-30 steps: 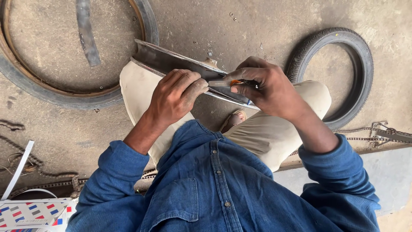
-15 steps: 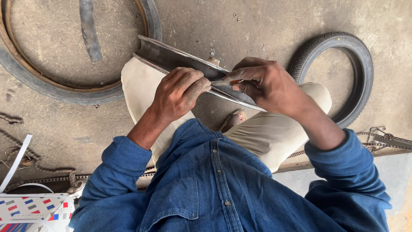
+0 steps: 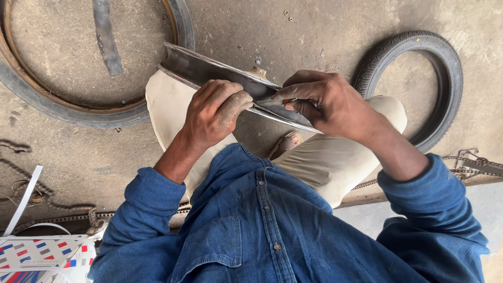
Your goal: Installing a rubber rim strip onto a motorcycle or bicycle wheel rim to protect the inner tube from spokes.
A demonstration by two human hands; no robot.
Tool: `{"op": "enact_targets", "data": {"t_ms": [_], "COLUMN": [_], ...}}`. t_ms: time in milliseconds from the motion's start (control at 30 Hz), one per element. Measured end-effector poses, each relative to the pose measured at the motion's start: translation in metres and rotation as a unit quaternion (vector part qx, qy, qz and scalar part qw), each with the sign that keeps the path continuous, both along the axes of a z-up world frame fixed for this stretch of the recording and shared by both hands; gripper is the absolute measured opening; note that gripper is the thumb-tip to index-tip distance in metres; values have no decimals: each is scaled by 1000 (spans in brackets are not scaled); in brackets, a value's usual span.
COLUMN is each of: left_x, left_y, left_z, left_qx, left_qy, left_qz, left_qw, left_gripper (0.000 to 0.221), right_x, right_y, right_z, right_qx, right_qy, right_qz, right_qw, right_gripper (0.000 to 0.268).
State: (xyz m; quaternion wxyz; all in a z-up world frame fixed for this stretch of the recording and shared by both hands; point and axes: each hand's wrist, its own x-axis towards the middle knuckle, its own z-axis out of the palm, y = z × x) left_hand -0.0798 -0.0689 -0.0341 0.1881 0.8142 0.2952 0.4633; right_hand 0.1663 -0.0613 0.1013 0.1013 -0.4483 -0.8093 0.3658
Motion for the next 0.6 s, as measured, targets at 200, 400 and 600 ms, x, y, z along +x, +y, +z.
{"op": "enact_targets", "data": {"t_ms": [200,400,600], "left_x": [0,0,2], "left_y": [-2,-1,-1], "left_z": [2,7,3], "left_qx": [13,27,17], "left_qy": [11,24,36], "left_qz": [8,17,16], "left_qw": [1000,999,999], "left_gripper": [20,20,19], "right_x": [3,-10,-7], "right_y": [3,11,12], "right_z": [-6,7,-2], "right_qx": [-8,24,72], "right_qy": [18,-18,-46], "right_qz": [13,55,97], "right_qw": [1000,998,992], "right_gripper": [23,30,36]}}
